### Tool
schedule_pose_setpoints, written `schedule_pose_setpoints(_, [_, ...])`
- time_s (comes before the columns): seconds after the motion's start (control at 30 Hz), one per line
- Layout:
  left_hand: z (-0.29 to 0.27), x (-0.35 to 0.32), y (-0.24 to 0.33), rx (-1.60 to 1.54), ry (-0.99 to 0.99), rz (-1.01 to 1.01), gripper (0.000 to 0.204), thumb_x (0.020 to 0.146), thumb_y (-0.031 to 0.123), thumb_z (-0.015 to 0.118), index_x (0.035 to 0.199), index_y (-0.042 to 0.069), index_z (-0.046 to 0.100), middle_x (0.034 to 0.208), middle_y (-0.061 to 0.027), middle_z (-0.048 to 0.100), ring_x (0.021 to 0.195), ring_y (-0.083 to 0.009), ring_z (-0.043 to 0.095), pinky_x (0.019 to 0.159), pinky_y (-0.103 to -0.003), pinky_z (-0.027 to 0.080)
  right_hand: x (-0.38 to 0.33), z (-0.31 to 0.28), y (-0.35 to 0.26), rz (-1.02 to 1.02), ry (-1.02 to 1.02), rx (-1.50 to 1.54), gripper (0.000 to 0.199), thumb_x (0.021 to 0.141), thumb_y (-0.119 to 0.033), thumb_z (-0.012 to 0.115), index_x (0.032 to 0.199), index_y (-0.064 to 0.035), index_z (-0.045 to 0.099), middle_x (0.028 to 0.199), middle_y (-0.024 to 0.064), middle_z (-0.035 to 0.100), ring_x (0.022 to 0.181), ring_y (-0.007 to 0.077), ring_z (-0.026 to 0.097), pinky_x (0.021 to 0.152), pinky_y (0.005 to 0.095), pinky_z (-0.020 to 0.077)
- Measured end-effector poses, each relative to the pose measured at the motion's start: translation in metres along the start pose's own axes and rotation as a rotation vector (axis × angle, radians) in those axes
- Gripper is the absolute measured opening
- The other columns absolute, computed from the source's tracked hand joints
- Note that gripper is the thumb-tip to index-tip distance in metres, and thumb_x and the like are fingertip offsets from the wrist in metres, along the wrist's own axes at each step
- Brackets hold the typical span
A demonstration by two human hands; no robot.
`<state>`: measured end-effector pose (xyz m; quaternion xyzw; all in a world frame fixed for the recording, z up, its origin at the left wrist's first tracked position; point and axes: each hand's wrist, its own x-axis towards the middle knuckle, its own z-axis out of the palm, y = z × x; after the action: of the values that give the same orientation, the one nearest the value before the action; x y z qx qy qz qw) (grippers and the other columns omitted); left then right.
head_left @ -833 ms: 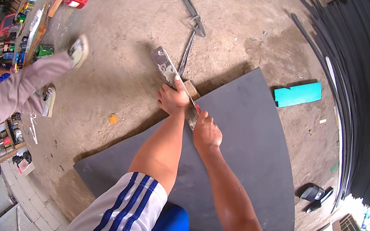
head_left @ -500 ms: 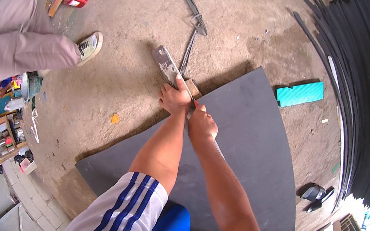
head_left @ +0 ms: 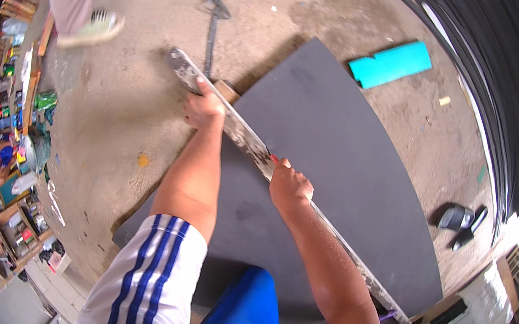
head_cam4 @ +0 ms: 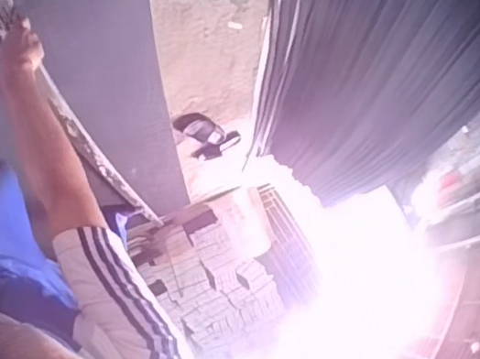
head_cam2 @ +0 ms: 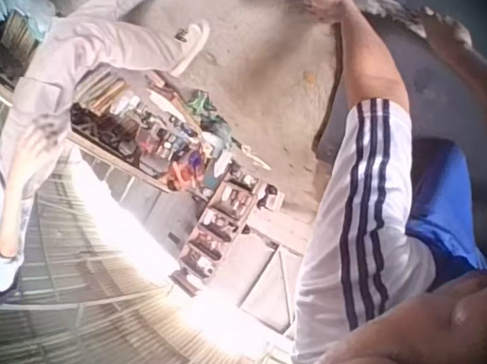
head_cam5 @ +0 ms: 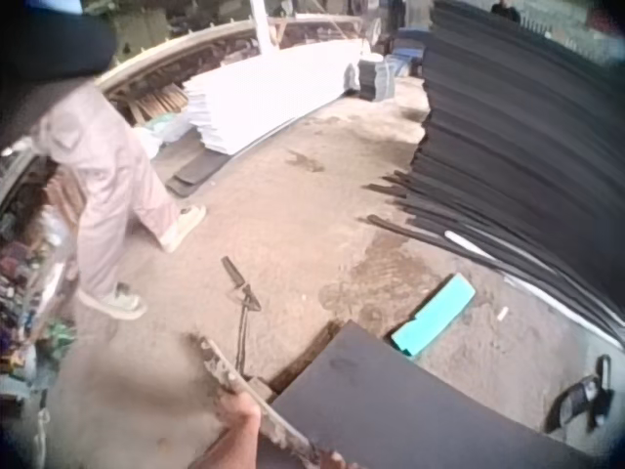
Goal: The person sits on the floor and uses a utility knife and a wooden straightedge to cut a large black foam sheet into strips. They repeatedly measure, score, and snap the foam, then stack the cut strips on a pile nearby.
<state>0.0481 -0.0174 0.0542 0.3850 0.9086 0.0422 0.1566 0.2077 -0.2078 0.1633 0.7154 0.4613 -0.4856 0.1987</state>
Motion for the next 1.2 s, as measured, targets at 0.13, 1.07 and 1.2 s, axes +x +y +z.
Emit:
schedule_pose_setpoints(0.13, [-0.004, -0.002, 0.001, 0.014, -0.013, -0.004, 0.092, 0.106, 0.074, 0.03, 0.128, -0.006, 0.069, 0.127, -0.0282, 0.072, 0.126, -0.0453, 0.065, 0.11, -0.058, 0.044, -0.028, 0.031, 0.06, -0.003, 0.018, 0.005, 0.019, 0.102, -0.009, 0.059, 0.118, 0.0, 0.055, 0.096, 0.0169, 0.08, 0.093, 0.0341, 0.081, 0.073, 0.0435, 0.0657])
schedule_pose_setpoints(1.07, [0.04, 0.094, -0.009, -0.412, -0.052, 0.044, 0.096, 0.103, 0.072, 0.044, 0.153, -0.008, 0.053, 0.161, -0.0197, 0.053, 0.145, -0.0365, 0.054, 0.123, -0.049, 0.041, -0.26, 0.266, 0.524, 0.241, -0.126, -0.081, 0.029, 0.095, -0.014, 0.064, 0.12, -0.0048, 0.053, 0.092, 0.0179, 0.078, 0.088, 0.0347, 0.081, 0.069, 0.0465, 0.0633])
schedule_pose_setpoints(1.2, [0.034, 0.102, -0.016, -0.528, -0.075, 0.099, 0.09, 0.106, 0.067, 0.043, 0.157, -0.007, 0.049, 0.161, -0.0192, 0.053, 0.145, -0.0355, 0.055, 0.123, -0.048, 0.041, -0.277, 0.295, 0.567, 0.257, -0.083, -0.095, 0.027, 0.094, -0.014, 0.064, 0.116, -0.0055, 0.053, 0.09, 0.0168, 0.078, 0.087, 0.0354, 0.08, 0.069, 0.0474, 0.0623])
